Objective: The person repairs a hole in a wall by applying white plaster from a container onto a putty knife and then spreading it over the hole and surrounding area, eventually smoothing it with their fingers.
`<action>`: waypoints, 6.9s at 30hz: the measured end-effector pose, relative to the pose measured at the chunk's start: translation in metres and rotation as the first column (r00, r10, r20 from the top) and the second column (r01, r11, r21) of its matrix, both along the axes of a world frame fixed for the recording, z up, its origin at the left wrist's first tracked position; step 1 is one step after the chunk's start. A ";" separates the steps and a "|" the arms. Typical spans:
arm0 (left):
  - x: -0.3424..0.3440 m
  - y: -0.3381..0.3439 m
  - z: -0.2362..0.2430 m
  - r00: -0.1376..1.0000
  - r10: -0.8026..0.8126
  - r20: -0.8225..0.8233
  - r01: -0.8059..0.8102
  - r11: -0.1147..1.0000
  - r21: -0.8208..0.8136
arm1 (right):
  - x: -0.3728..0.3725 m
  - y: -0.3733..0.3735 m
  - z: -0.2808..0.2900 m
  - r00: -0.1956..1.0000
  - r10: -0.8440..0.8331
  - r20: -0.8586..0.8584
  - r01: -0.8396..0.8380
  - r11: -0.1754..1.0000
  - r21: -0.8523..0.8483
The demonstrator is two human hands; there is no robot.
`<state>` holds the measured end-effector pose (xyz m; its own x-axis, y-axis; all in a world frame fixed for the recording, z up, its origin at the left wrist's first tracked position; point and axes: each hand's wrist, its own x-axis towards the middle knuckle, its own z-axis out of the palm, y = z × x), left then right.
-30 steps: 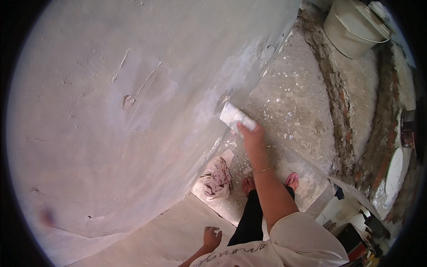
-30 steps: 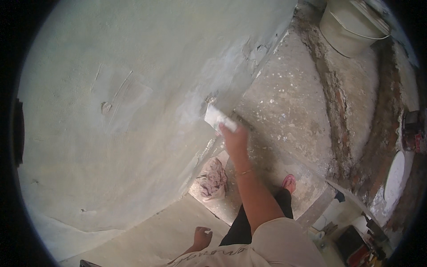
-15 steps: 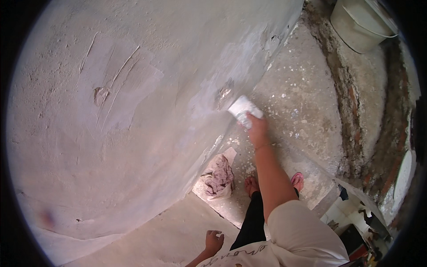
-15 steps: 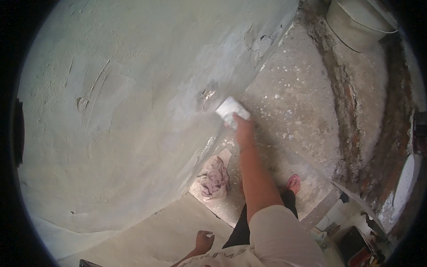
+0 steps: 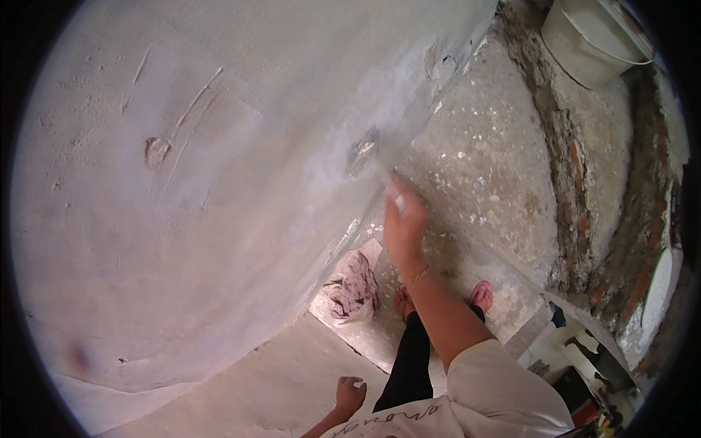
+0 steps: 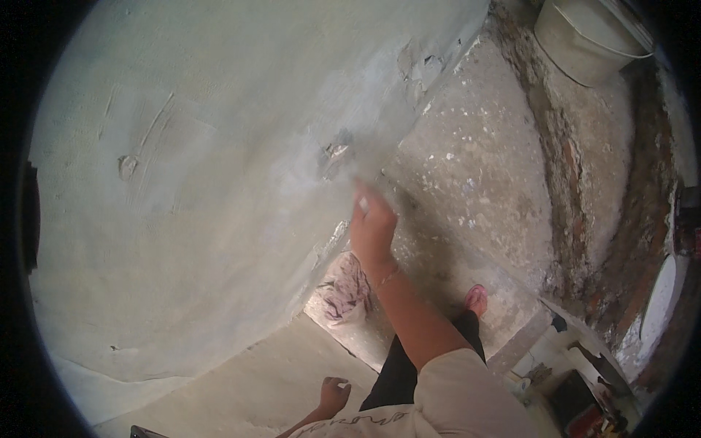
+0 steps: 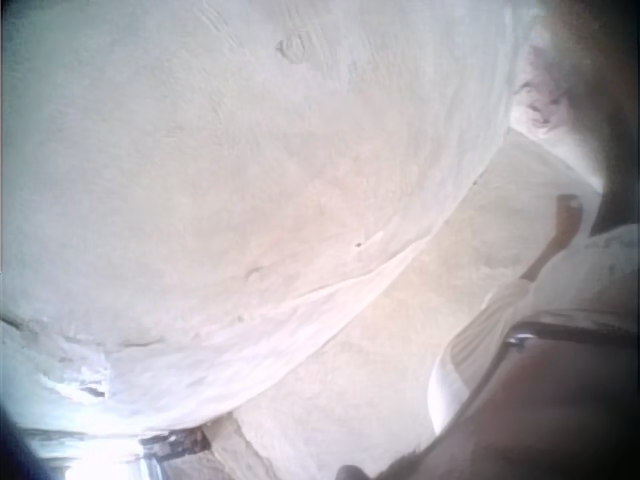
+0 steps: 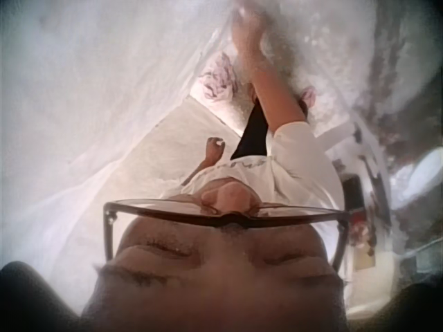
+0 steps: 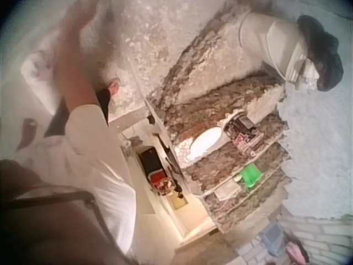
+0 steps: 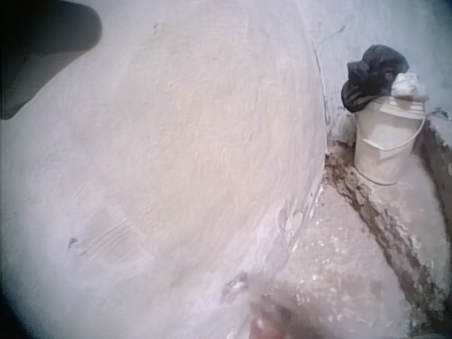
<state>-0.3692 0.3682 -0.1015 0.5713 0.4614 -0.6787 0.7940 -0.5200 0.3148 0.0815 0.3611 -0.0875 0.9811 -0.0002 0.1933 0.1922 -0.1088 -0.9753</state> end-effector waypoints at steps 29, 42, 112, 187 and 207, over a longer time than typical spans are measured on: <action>-0.001 0.000 -0.014 0.992 0.123 -0.005 -0.123 0.992 0.029 | 0.048 -0.006 -0.128 0.765 0.003 -0.644 0.371 0.814 0.446; 0.008 -0.010 -0.017 0.992 0.125 -0.022 -0.126 0.992 -0.029 | -0.021 0.012 -0.023 0.993 0.089 0.073 -0.095 0.992 0.077; 0.469 -0.413 0.133 0.967 -0.159 0.198 0.239 0.315 -0.918 | -0.045 -0.675 0.240 0.545 -0.621 -0.564 0.404 0.783 -0.472; 0.450 -0.443 0.144 0.791 -0.394 0.468 0.580 0.240 -0.778 | -0.034 -0.643 0.204 0.703 -0.449 -0.551 0.456 0.880 -0.136; 0.452 -0.442 0.145 0.758 -0.357 0.546 0.637 0.227 -0.737 | 0.007 -0.643 0.234 0.859 -0.492 -0.144 0.112 0.455 -0.884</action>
<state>0.0832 -0.0740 0.0434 0.6329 -0.7141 -0.2993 0.3144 -0.1162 0.9422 0.0885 -0.2816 0.1469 0.9392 -0.3390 -0.0550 -0.3349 -0.8683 -0.3660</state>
